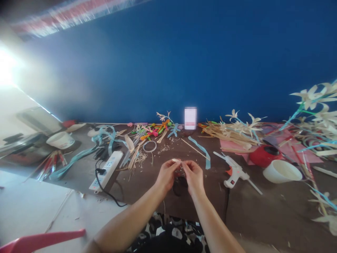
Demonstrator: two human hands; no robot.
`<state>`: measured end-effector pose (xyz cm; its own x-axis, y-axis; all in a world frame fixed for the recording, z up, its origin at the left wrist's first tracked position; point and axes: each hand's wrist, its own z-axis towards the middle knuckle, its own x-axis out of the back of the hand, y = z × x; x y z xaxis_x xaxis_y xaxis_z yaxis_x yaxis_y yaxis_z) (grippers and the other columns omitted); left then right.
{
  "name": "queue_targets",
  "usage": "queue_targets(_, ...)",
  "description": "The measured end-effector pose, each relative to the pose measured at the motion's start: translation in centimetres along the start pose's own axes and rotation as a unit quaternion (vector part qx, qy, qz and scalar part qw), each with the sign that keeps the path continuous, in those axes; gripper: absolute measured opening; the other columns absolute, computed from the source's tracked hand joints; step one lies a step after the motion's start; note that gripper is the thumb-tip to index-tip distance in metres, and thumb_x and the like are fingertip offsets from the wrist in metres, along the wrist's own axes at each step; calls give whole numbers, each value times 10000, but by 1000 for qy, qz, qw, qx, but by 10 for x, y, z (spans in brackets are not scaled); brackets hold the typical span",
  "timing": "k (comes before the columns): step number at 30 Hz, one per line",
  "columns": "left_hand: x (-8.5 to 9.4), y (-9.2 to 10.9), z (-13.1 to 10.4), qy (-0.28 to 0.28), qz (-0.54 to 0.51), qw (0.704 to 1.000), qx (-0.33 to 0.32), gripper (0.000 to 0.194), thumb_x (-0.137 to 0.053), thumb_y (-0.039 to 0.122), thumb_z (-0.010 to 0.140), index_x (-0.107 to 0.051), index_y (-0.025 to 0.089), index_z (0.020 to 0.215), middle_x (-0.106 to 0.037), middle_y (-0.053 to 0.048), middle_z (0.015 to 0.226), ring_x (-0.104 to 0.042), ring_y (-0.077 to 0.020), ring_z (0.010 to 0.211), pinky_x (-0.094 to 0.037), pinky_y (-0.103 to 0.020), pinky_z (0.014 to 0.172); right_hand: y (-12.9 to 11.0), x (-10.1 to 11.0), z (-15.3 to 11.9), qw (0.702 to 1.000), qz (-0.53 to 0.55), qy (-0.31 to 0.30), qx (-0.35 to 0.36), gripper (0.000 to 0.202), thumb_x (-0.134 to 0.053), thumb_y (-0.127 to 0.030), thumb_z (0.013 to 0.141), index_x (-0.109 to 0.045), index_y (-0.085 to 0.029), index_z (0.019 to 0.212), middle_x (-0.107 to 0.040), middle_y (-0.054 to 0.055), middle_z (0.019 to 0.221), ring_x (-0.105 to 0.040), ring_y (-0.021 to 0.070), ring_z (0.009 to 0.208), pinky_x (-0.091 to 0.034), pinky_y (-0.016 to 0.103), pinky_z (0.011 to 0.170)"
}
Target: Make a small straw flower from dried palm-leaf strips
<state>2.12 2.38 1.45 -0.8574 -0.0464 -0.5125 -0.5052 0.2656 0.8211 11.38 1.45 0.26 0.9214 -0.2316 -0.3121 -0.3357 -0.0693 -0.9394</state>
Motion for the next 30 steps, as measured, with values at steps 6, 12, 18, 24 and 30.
queue_targets(6, 4, 2, 4, 17, 21, 1000, -1, 266, -671, 304, 562, -610, 110, 734, -572, -27, 647, -514, -100, 546, -384, -190, 444, 0, 1, -1, 999, 24, -11, -29, 233, -615, -381, 621, -521, -169, 648, -390, -84, 431, -293, 41, 352, -212, 177, 347)
queue_targets(12, 12, 10, 5, -12, 67, 998, -1, 163, -662, 244, 560, -592, 99, 586, -534, 7, 509, -457, -60, 441, -354, -178, 434, -1, 4, -2, 993, -40, -86, -77, 157, -579, -279, 618, -496, -156, 567, -339, -94, 383, -258, 24, 317, -146, 163, 318)
queue_targets(18, 20, 12, 9, -55, -59, 981, 177, 86, -631, 145, 598, -587, 92, 649, -549, 5, 534, -474, -38, 442, -380, -144, 451, -3, 5, -4, 967, 113, -181, -136, 170, -571, -287, 677, -470, -161, 627, -300, -103, 456, -215, -1, 307, -151, 151, 315)
queue_targets(24, 19, 18, 3, -35, -40, 992, 118, 117, -650, 177, 599, -590, 101, 663, -574, -3, 578, -498, -46, 469, -408, -153, 488, -5, 10, -6, 984, -28, -156, -86, 235, -522, -393, 702, -493, -168, 642, -357, -77, 470, -263, 25, 312, -200, 180, 327)
queue_targets(30, 28, 34, 3, 32, 86, 996, -18, 235, -660, 325, 570, -604, 130, 688, -630, -50, 729, -548, -102, 598, -415, -188, 502, 4, 12, -27, 799, -580, -95, 128, 204, -578, -327, 634, -560, -205, 796, -574, 35, 763, -549, 190, 657, -373, 268, 546)
